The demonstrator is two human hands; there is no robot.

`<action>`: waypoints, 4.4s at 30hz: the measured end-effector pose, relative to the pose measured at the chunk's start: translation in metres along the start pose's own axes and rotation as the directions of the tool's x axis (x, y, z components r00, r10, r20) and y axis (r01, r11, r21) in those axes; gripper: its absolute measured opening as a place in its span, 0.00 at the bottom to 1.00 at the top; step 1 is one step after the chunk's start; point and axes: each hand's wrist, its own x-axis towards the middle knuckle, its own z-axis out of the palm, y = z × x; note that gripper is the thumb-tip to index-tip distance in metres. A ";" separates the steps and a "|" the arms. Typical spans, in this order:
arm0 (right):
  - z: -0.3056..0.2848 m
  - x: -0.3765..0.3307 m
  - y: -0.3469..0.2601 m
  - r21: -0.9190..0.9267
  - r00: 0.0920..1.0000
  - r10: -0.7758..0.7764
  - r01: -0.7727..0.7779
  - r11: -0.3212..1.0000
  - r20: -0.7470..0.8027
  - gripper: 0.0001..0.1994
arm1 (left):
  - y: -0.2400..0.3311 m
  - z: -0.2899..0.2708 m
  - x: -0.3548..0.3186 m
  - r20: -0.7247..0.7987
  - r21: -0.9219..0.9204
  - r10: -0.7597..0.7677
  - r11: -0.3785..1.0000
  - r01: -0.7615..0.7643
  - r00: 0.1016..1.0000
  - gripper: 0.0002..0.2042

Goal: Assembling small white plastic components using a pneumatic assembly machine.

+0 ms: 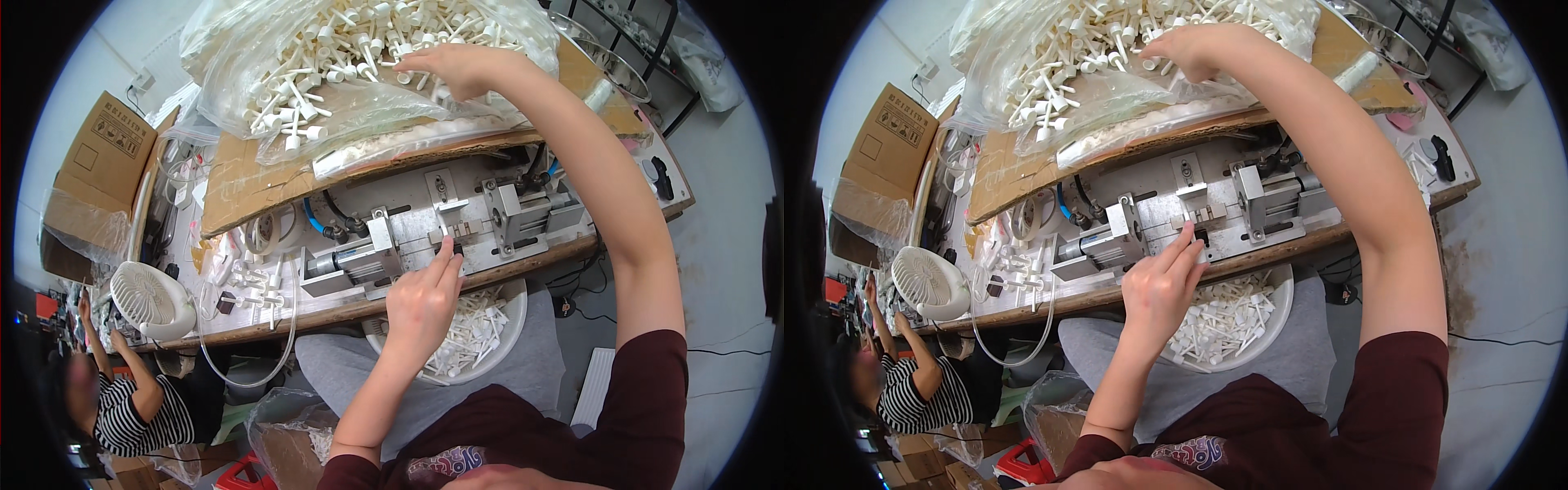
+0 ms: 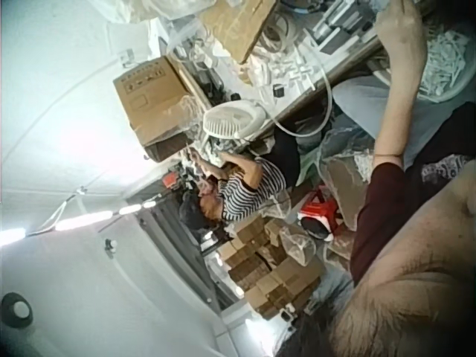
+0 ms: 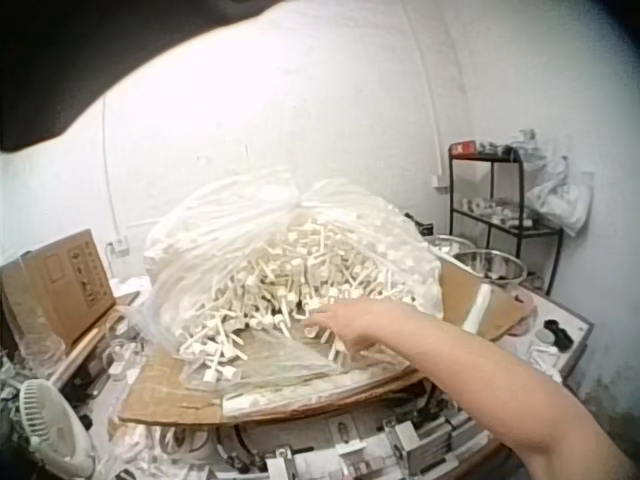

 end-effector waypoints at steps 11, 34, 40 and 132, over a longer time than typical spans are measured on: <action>-0.008 -0.008 -0.007 0.053 0.998 0.068 -0.068 0.996 0.003 0.18 | -0.002 0.003 0.002 0.024 -0.026 0.008 1.000 -0.007 1.000 0.13; 0.061 -0.033 0.062 0.183 0.878 -0.063 0.168 0.969 -0.474 0.17 | 0.027 0.039 -0.121 0.410 -0.459 0.039 0.872 0.169 0.911 0.11; 0.079 -0.022 0.094 0.277 0.904 -0.054 0.186 0.943 -0.425 0.20 | 0.022 0.098 -0.187 0.453 -0.249 -0.107 0.938 0.241 0.885 0.13; 0.098 -0.246 -0.208 1.000 0.803 0.595 0.013 -0.012 -0.003 0.24 | 0.018 -0.016 -0.010 -0.055 -0.369 0.131 0.918 -0.142 0.990 0.19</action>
